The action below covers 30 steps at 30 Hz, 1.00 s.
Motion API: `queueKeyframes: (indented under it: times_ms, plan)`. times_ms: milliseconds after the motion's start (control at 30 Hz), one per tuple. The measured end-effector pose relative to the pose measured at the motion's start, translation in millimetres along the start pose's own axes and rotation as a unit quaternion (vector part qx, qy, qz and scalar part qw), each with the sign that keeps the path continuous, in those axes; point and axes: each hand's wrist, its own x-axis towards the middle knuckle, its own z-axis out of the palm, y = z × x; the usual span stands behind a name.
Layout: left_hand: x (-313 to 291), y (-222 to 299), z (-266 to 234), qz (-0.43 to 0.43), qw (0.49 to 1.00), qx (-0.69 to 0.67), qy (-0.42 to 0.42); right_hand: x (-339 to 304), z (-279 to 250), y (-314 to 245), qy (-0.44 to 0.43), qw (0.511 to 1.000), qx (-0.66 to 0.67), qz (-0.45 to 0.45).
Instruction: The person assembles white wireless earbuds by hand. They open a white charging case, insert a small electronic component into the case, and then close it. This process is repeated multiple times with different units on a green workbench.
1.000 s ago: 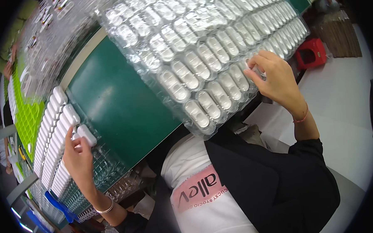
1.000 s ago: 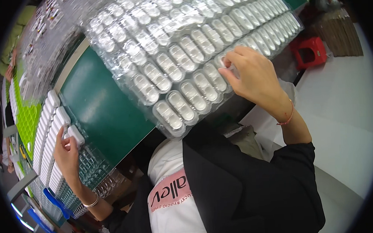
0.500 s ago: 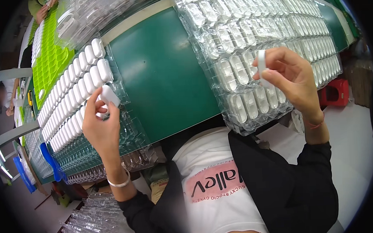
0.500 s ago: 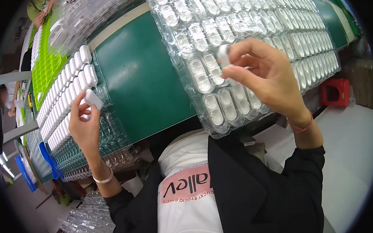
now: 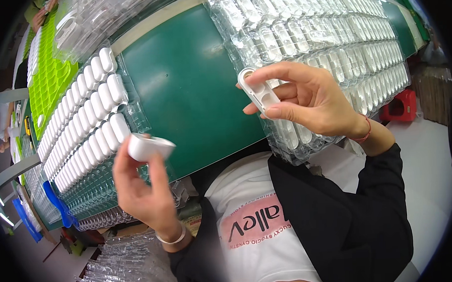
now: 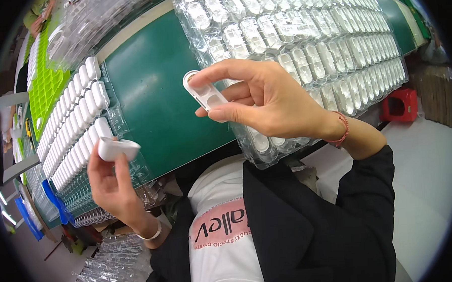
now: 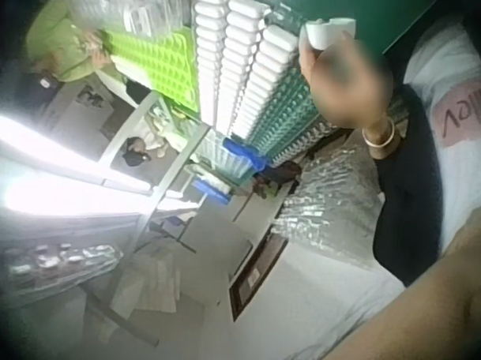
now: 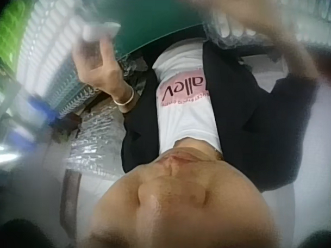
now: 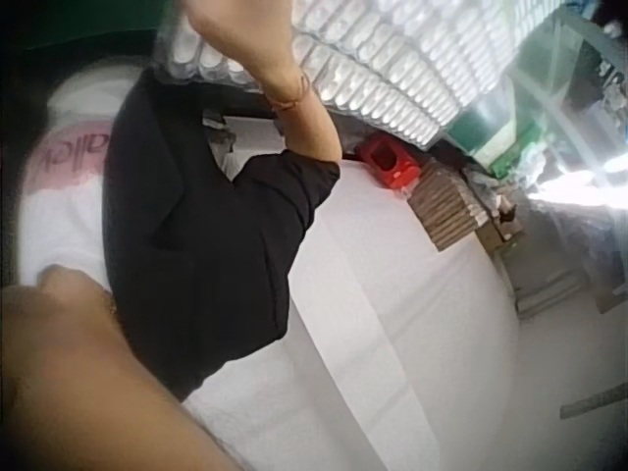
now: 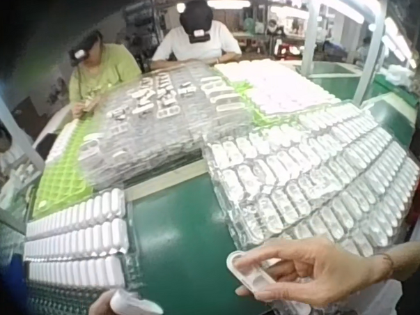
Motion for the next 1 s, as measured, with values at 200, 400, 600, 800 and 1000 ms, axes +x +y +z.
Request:
queueKeyframes:
  times_ms: [200, 400, 600, 800, 1000]
  plan:
    - [-32, 8, 44, -0.055, 0.943, -0.298, -0.139, 1, 10, 10, -0.013, 1.0, -0.014, 0.023]
    - [-30, 4, 63, -0.003, 0.94, -0.287, -0.182, -1, 11, 11, -0.021, 0.998, -0.057, 0.005]
    - [-30, 1, 61, -0.067, 0.925, -0.323, -0.187, 0, 12, 15, -0.009, 0.998, -0.055, 0.004]
    - [-28, -2, 61, -0.108, 0.905, -0.367, -0.185, 0, 12, 17, -0.005, 0.999, -0.054, 0.003]
    - [-29, -3, 59, -0.158, 0.901, -0.381, -0.134, 1, 14, 8, -0.013, 0.998, -0.055, 0.025]
